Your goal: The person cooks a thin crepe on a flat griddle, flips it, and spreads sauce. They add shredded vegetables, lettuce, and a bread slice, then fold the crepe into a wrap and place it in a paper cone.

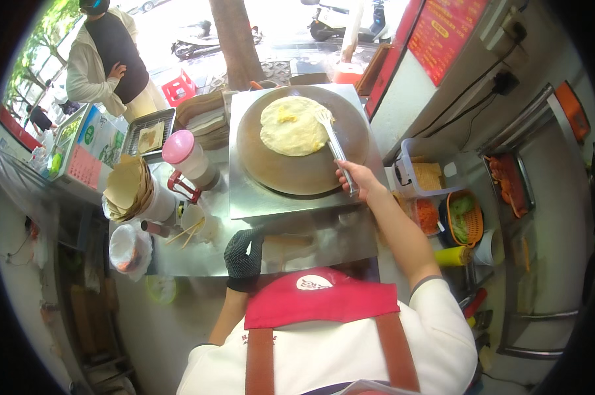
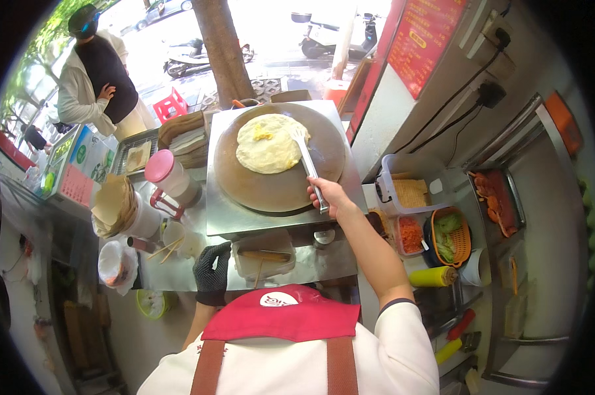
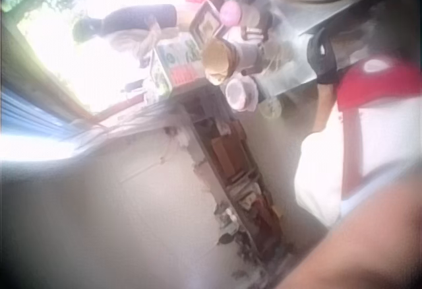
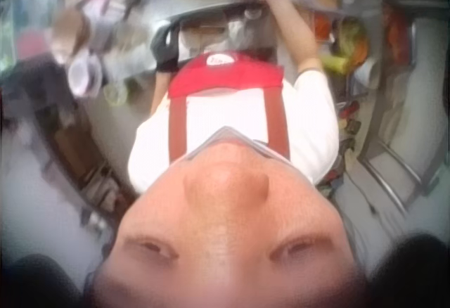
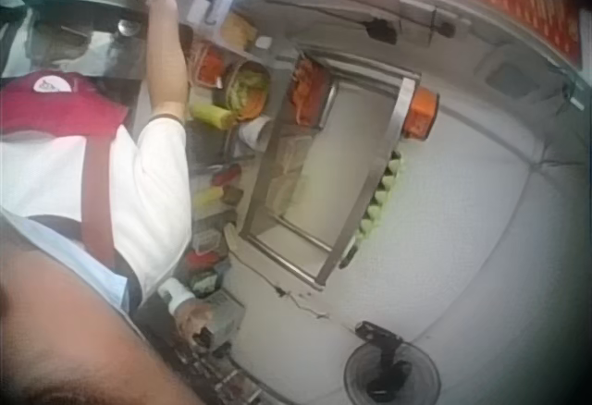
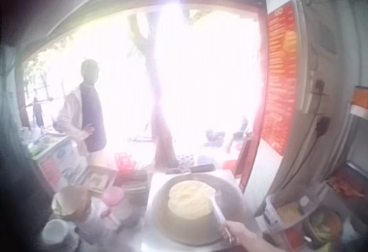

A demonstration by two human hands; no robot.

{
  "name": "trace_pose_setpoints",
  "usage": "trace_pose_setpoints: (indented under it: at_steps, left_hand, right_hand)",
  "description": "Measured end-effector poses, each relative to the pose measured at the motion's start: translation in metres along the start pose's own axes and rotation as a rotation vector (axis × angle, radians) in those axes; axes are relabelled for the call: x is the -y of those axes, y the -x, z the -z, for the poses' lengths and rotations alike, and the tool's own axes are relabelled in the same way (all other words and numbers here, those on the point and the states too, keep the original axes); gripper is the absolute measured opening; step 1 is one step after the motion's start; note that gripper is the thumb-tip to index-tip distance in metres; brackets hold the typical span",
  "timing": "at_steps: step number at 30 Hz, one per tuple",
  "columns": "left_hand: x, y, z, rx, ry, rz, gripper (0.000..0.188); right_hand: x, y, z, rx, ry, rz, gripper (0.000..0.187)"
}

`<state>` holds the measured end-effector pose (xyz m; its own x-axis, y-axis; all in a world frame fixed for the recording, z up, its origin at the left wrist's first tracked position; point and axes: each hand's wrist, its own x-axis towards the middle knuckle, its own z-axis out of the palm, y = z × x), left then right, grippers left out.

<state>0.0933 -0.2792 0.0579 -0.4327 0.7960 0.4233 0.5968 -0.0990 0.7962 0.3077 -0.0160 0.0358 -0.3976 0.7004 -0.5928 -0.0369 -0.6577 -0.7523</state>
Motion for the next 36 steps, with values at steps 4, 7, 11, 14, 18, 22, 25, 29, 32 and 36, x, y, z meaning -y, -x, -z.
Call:
trace_pose_setpoints:
  at_steps: [4, 7, 11, 14, 18, 22, 25, 29, 32, 36]
  left_hand:
    - [0.006, 0.003, 0.014, -0.042, -0.026, 0.015, 0.018]
    - [0.018, 0.005, 0.02, -0.047, -0.037, 0.004, 0.017]
    - [0.016, 0.002, 0.024, -0.027, -0.037, 0.03, 0.016]
    - [0.02, -0.001, 0.024, -0.005, -0.046, 0.048, 0.016]
    - [0.024, -0.007, 0.017, 0.034, -0.021, 0.034, 0.017]
    - [0.019, -0.015, 0.011, 0.033, 0.004, -0.03, 0.016]
    - [0.018, -0.016, 0.011, 0.024, 0.046, 0.001, 0.016]
    - [0.024, -0.015, 0.008, 0.033, 0.044, -0.03, 0.016]
    - [0.029, -0.01, 0.004, 0.066, 0.041, 0.02, 0.016]
    - [0.02, -0.017, -0.002, 0.113, 0.04, -0.025, 0.018]
  right_hand:
    - [0.012, -0.003, -0.005, -0.06, 0.114, 0.1, 0.017]
    - [0.036, 0.014, -0.005, -0.116, 0.281, 0.268, 0.023]
    - [0.077, 0.047, -0.02, -0.252, 0.638, 0.556, 0.034]
    - [0.085, 0.071, -0.035, -0.389, 1.189, 0.794, 0.04]
    - [0.049, 0.089, -0.056, -0.419, 1.657, 0.761, 0.049]
    - [0.006, 0.1, -0.042, -0.341, 1.641, 0.655, 0.05]
    - [0.007, 0.114, -0.023, -0.301, 1.27, 0.7, 0.047]
    - [-0.005, 0.102, 0.028, -0.314, 0.541, 0.277, 0.042]
    - [-0.008, 0.093, 0.043, -0.254, 0.338, 0.121, 0.032]
    - [-0.015, 0.093, 0.033, -0.161, 0.233, 0.044, 0.022]
